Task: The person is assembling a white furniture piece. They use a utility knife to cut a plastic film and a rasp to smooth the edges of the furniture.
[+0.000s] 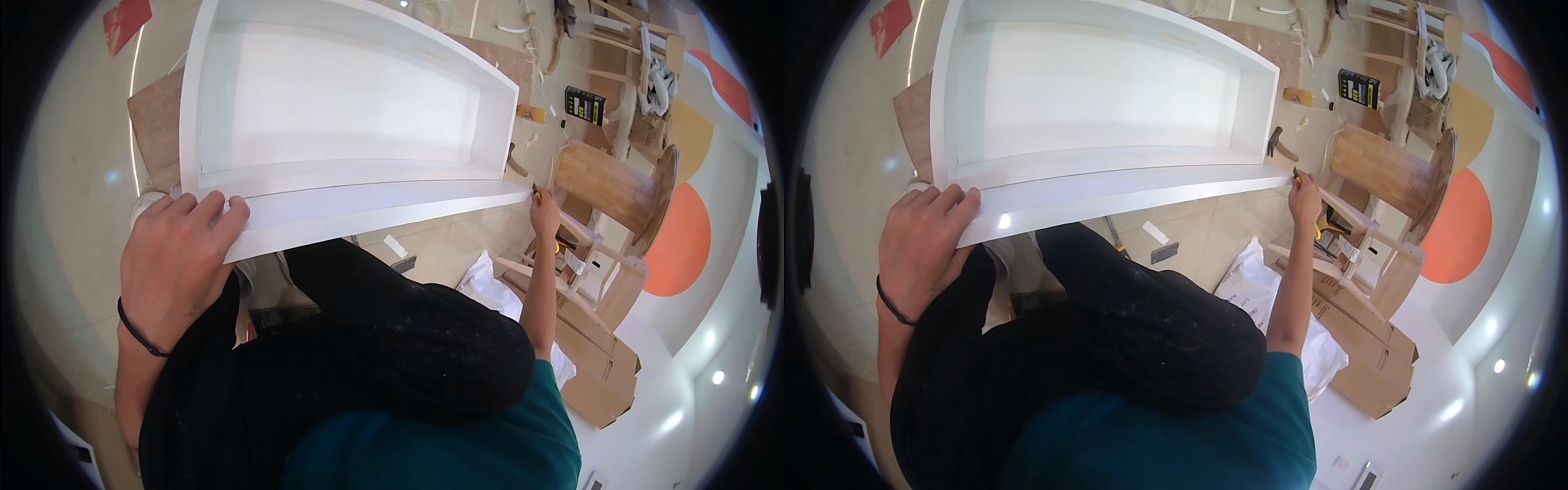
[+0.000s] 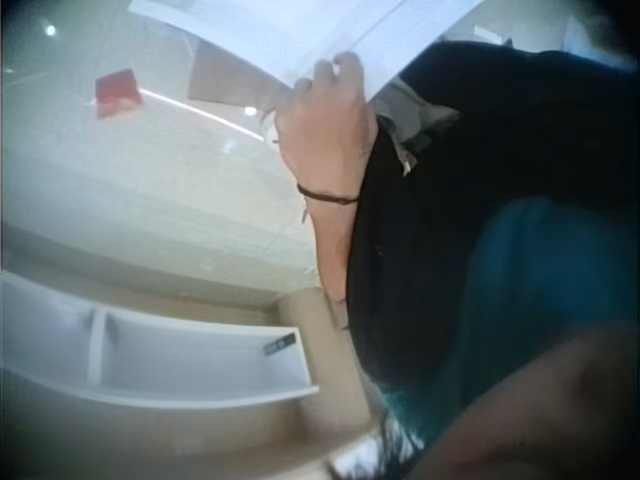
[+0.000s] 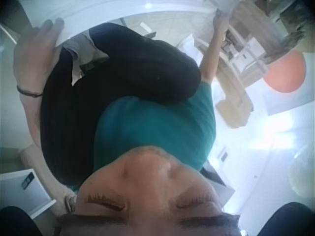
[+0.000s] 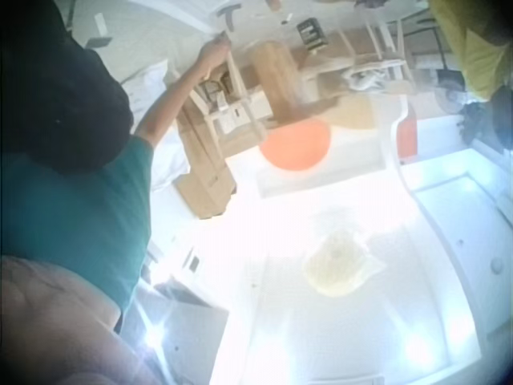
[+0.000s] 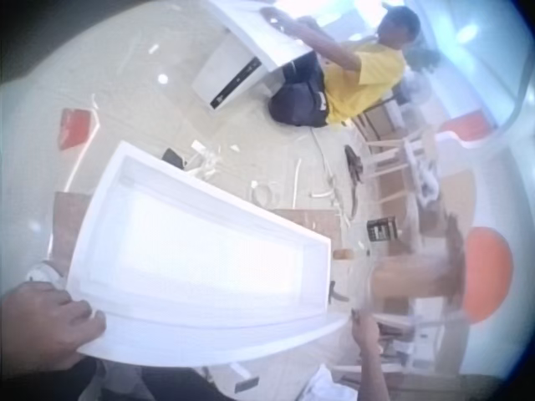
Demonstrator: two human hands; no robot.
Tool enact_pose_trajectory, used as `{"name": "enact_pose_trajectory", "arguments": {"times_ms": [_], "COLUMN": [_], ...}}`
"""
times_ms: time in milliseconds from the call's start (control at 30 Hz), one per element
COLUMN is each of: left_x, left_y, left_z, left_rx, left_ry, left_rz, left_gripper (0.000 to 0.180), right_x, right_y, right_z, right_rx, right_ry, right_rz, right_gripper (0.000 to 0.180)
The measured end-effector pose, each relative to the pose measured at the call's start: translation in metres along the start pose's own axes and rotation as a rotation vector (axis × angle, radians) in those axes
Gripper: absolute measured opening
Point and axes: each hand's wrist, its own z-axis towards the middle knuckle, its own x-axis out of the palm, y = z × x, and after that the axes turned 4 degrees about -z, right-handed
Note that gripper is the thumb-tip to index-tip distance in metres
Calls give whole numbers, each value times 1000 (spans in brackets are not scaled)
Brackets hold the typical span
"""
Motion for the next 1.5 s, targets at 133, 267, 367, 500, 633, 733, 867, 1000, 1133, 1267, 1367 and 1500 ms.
{"name": "enact_pose_trajectory", "arguments": {"times_ms": [133,267,367,500,633,733,867,1000,1133,1267,1367,1500], "left_x": [0,-1,0,1,2,4,3,2,1,1,0,3], "left_y": [1,1,0,0,0,1,0,1,2,1,1,0], "left_z": [2,0,-1,-1,-1,-1,-1,0,1,2,2,1], "left_rx": [12,12,8,-1,-24,-22,-32,-2,1,-6,-12,-3], "left_ry": [-16,-4,3,2,44,35,43,1,4,5,18,6], "left_rz": [13,24,36,4,2,6,2,6,-10,11,9,9], "left_gripper": [38,41,44,46,44,46,48,43,43,41,41,41], "right_x": [-5,-11,-19,-25,-31,-35,-37,-39,-51,-65,-77,-49], "right_y": [9,25,35,43,54,64,68,75,102,122,125,79], "right_z": [-1,-8,-15,-23,-30,-35,-38,-41,-50,-59,-60,-38], "right_rx": [-14,-58,-84,-90,-97,-91,-88,-86,-84,-93,-139,-146], "right_ry": [-23,-24,-45,-60,-63,-68,-76,-90,-98,-97,-33,-139], "right_rz": [-19,24,18,11,23,35,25,18,-9,-21,72,157], "right_gripper": [28,26,26,26,26,26,26,25,25,24,24,26]}}
